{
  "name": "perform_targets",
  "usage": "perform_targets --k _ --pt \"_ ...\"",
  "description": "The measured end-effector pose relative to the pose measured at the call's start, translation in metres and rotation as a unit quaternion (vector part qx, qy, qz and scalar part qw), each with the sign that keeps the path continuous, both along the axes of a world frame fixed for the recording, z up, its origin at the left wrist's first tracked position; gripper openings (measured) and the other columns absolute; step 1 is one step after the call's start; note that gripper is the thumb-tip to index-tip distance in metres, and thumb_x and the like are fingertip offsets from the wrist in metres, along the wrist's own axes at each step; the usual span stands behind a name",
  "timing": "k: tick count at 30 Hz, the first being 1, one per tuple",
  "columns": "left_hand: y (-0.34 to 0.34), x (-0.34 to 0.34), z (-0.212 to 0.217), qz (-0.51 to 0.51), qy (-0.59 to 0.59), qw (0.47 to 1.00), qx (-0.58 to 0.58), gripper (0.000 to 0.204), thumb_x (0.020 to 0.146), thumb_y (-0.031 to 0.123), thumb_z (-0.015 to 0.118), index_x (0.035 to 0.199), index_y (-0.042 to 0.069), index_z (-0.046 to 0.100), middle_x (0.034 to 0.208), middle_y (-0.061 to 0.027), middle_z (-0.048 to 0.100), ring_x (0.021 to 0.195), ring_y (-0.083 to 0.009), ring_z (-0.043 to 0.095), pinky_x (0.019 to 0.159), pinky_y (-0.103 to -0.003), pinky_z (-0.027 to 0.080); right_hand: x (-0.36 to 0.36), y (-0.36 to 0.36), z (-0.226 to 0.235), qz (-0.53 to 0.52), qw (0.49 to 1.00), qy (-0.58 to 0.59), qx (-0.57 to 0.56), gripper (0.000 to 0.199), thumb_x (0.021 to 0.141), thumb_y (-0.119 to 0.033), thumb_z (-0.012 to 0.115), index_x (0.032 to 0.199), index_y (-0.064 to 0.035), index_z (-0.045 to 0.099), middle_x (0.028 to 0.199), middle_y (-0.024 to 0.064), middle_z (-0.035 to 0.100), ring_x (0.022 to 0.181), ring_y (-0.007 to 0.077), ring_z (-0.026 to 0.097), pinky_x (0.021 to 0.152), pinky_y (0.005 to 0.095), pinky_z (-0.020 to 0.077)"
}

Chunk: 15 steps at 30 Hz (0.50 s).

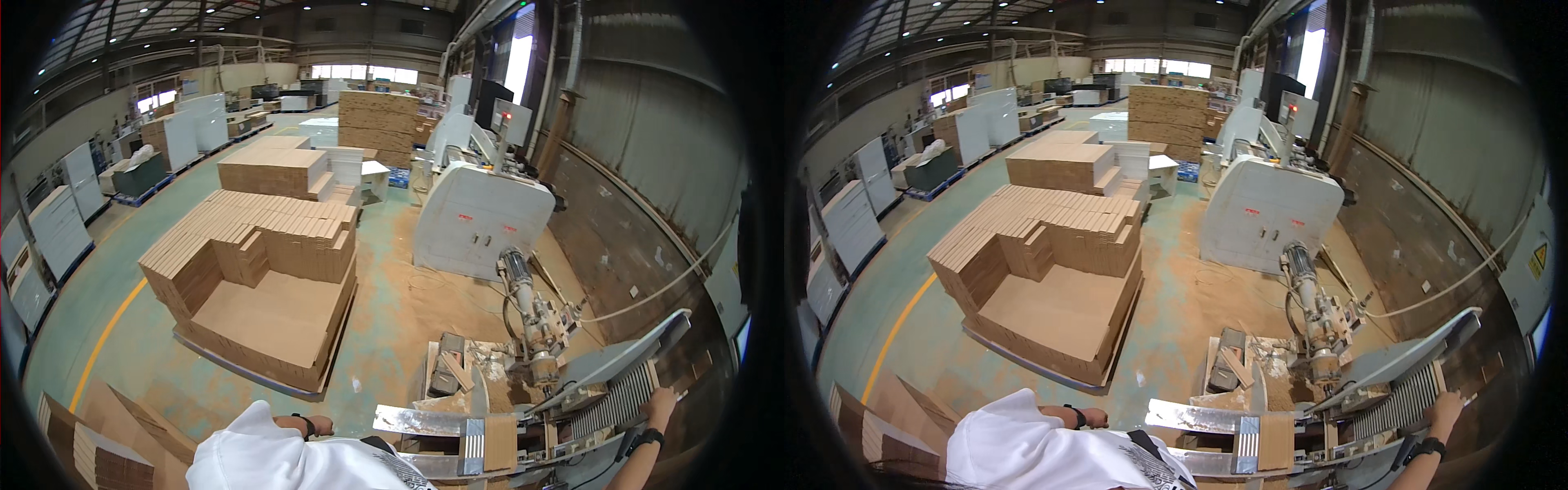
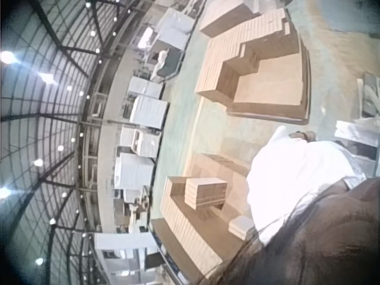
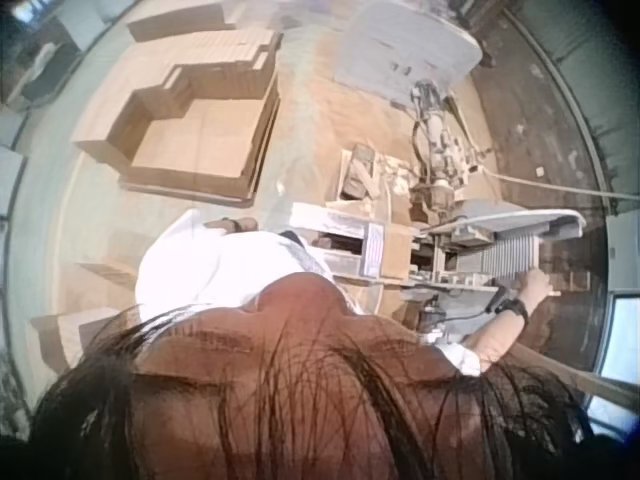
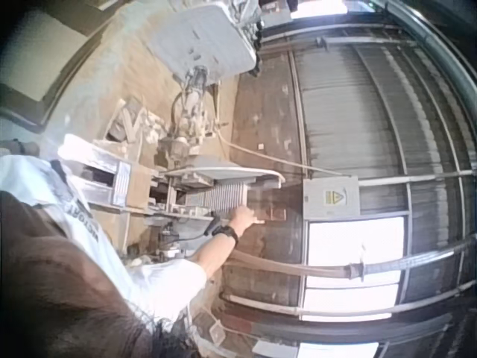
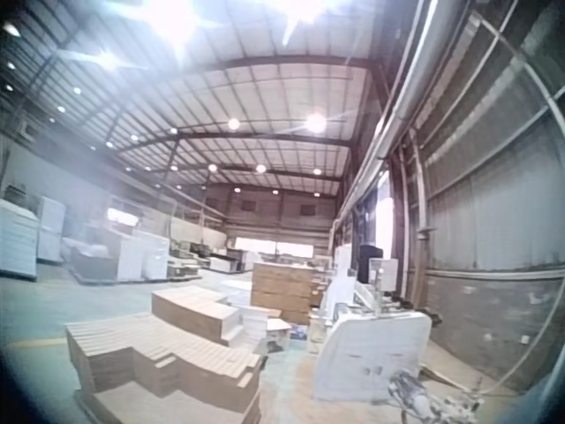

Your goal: Operating a specialized woodworking machine to process stacks of small wooden blocks in a furniture manufacturing facility.

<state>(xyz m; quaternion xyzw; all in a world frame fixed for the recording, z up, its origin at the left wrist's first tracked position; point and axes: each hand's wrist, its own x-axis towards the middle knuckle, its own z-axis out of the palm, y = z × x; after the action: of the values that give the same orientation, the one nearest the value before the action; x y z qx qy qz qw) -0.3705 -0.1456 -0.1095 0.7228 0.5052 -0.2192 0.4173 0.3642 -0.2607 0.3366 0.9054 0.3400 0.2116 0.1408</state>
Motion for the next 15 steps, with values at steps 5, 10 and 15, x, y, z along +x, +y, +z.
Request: perform_targets --k 5,10,15 --pt "-0.0022 0.0013 0.004 0.012 0.004 1.0 0.002 0.036 0.077 0.033 0.051 0.08 -0.001 0.064 0.069 -0.015 0.063 0.063 -0.0263 0.062 0.06 -0.038 0.047 0.0052 0.0002 -0.0034 0.005 1.0 -0.003 0.01 0.041 0.051 -0.025 0.079 0.084 -0.0026 0.066 0.098 0.0152 0.062 0.106 0.0298 0.051 0.096 0.042 0.0349" --pt "-0.005 0.0001 -0.0013 0.02 0.002 1.0 0.008 0.035 0.078 0.032 0.052 0.079 -0.001 0.064 0.068 -0.014 0.063 0.061 -0.0266 0.06 0.059 -0.039 0.046 0.0076 0.0012 -0.0036 -0.008 1.0 -0.001 -0.007 0.043 0.052 -0.026 0.08 0.085 -0.0034 0.066 0.1 0.0156 0.062 0.108 0.0296 0.05 0.096 0.0415 0.035" --pt "-0.0072 -0.0006 -0.0027 0.021 -0.003 1.0 0.003 0.035 0.078 0.031 0.052 0.077 -0.001 0.063 0.065 -0.0137 0.062 0.06 -0.027 0.059 0.059 -0.039 0.045 0.0018 0.0029 0.0001 -0.015 1.0 0.01 -0.001 0.044 0.051 -0.025 0.08 0.087 -0.0032 0.066 0.104 0.0172 0.06 0.111 0.0301 0.048 0.095 0.0412 0.0356"
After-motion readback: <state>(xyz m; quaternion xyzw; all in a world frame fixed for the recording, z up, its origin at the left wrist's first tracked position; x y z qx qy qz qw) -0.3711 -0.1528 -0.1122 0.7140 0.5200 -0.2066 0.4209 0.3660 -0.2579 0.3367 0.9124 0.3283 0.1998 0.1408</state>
